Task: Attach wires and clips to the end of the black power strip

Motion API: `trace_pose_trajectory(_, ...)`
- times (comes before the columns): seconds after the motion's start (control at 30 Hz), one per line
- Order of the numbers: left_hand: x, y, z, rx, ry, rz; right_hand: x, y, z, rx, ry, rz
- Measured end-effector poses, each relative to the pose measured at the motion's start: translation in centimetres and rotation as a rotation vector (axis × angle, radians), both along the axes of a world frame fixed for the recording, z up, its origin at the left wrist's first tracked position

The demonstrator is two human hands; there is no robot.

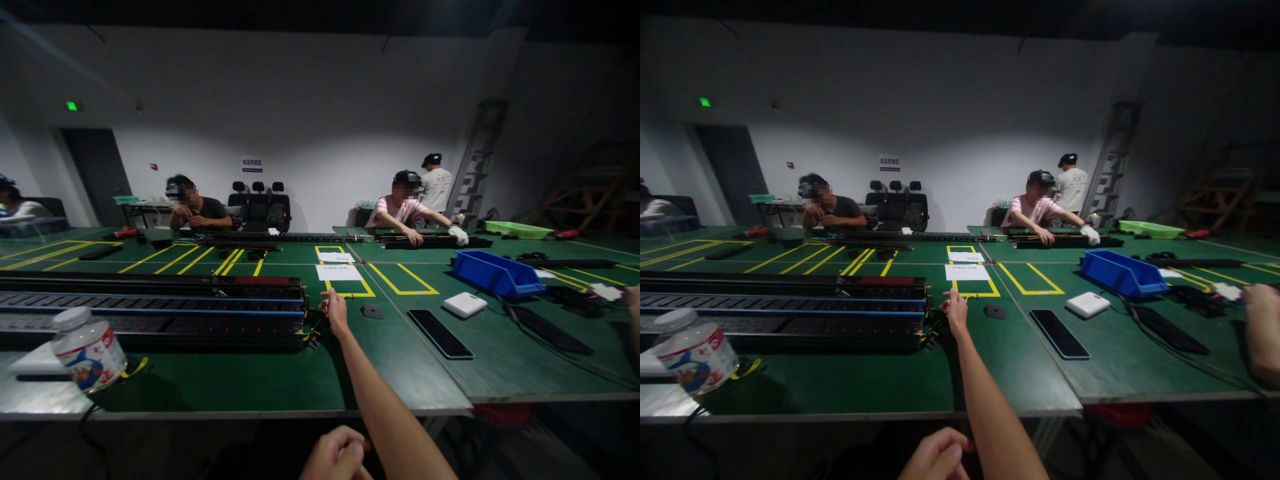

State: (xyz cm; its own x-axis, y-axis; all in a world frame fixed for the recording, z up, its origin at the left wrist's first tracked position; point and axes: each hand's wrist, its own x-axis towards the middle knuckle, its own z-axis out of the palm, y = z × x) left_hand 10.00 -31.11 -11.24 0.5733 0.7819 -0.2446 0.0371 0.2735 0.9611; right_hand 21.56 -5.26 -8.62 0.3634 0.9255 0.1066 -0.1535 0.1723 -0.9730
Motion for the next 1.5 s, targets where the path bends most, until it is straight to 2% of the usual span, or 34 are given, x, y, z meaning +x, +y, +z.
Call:
trace_pose_trajectory(0.1, -2.9, 0.5, 5.2, 0.326, 0.227, -0.036, 0.0, 0.0, -0.2, 0.024, -0.026, -0.010)
trace_pose_trajectory(0.17, -4.6, 1.3, 8.2, 0.544, 0.387, -0.071, 0.0, 0.0, -0.2, 0.030, -0.026, -0.013)
trace_pose_trajectory(0.2, -5.3, 1.9, 9.2, 0.640, 0.466, -0.035, 0.0, 0.0, -0.2, 0.029, -0.025, -0.015)
trace_pose_trajectory(0.27, -6.3, 3.3, 10.2, 0.746, 0.573, 0.088, 0.1, 0.1, -0.3, 0.023, -0.026, -0.022)
trace_pose_trajectory(0.33, -7.0, 4.9, 10.0, 0.781, 0.630, 0.144, 0.0, 0.1, -0.3, 0.021, -0.029, -0.026)
trace_pose_trajectory(0.43, -7.7, 6.8, 8.7, 0.827, 0.681, 0.210, 0.0, 0.3, -0.4, 0.038, -0.035, -0.026)
trace_pose_trajectory(0.6, -8.5, 8.3, 7.6, 0.853, 0.632, 0.257, 0.0, 0.3, -0.5, 0.061, -0.023, -0.013)
trace_pose_trajectory(0.9, -8.4, 8.7, 7.1, 0.863, 0.758, 0.247, -0.1, 0.0, -0.2, 0.059, -0.060, -0.008)
trace_pose_trajectory(1.17, -8.2, 8.9, 7.2, 0.819, 1.014, 0.239, -0.3, 0.2, -0.1, 0.069, -0.153, -0.033)
trace_pose_trajectory(1.5, -7.9, 8.5, 6.4, 0.933, 1.142, 0.158, -0.4, 0.0, -0.1, 0.064, -0.193, -0.016)
